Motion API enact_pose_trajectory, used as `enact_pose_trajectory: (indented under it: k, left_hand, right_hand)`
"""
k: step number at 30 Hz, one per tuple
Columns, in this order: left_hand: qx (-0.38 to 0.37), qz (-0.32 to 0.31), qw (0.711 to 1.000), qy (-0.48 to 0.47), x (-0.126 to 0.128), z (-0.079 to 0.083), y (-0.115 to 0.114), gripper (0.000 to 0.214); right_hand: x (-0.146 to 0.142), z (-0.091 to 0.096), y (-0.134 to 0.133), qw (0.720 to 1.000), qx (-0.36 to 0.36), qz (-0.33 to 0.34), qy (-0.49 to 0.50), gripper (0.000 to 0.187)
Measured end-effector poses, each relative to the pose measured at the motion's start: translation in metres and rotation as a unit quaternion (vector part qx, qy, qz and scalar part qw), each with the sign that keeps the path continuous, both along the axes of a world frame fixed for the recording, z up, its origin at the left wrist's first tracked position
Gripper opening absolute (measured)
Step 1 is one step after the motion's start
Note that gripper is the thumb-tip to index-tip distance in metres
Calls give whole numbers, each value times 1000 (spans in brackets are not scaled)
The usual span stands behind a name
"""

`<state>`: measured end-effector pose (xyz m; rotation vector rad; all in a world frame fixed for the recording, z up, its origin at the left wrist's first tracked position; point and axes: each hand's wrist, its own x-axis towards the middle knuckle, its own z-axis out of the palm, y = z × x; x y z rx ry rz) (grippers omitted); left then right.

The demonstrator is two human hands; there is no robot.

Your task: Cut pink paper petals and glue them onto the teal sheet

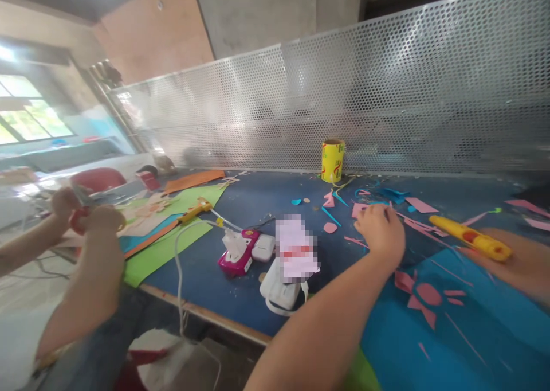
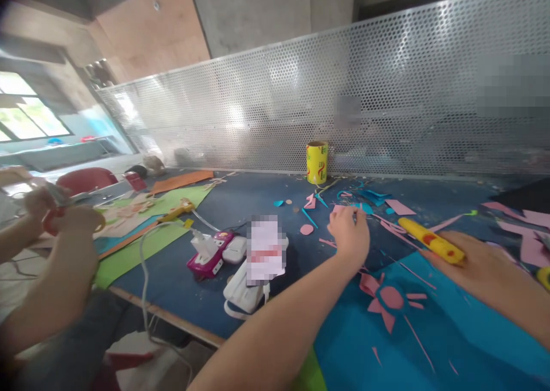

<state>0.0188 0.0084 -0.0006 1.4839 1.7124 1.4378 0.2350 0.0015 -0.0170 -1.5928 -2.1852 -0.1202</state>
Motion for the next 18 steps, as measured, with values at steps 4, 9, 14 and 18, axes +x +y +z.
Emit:
enact_pose_trajectory:
  k: [4, 9, 14, 18]
  left_hand:
    - [-3, 51, 999, 12, -6, 2, 5, 17]
    - [18, 58, 998, 28, -17, 4, 13, 17]
    - [75, 47, 996, 26, -23, -5, 25, 17]
    - [87, -16, 996, 24, -19, -12, 27, 20]
  right_hand:
    - [-24, 8, -15, 998, -35, 57, -1, 31]
    - [-39, 20, -29, 977, -140, 158, -30, 29]
    - [4, 47, -17, 984, -170, 60, -14, 32]
    - [63, 45, 6, 982, -164, -90, -3, 35]
